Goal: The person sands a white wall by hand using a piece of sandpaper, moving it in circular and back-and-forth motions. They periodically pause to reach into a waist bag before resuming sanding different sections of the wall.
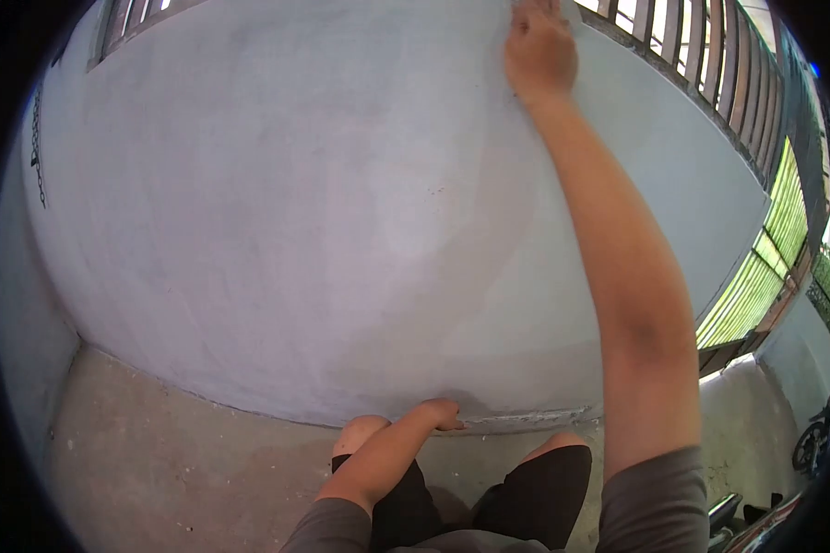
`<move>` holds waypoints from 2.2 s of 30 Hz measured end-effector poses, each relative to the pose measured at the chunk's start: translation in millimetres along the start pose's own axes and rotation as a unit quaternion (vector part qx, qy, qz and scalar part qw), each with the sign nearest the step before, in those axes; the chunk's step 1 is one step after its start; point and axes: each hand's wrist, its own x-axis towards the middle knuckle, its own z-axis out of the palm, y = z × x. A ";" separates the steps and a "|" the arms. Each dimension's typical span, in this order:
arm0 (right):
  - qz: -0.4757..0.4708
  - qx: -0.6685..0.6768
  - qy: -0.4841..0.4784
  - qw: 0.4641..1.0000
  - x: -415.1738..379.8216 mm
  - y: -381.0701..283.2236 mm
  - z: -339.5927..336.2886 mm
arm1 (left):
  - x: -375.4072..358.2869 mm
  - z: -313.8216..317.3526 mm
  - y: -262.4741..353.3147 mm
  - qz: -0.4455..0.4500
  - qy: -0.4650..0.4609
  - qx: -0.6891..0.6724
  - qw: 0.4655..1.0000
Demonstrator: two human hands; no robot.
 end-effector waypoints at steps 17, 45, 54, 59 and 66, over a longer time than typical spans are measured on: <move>-0.120 0.088 -0.090 0.985 11.8 -41.6 6.9 | -25.5 -7.7 -5.8 0.033 0.044 -0.023 0.998; -0.036 -0.046 -0.082 0.995 -94.6 139.3 -126.2 | -16.6 -10.6 -6.0 -0.011 0.000 -0.017 1.000; -0.099 0.042 -0.186 0.977 -228.6 97.7 -176.9 | -26.5 -15.1 -4.6 -0.017 0.023 -0.062 0.998; -0.064 0.070 -0.184 0.978 -266.6 77.8 -183.4 | -31.4 -16.4 -2.0 -0.037 0.009 -0.066 0.997; 0.019 0.040 -0.123 0.991 -313.4 98.9 -198.9 | -27.6 -32.8 21.4 -0.067 -0.022 -0.079 0.994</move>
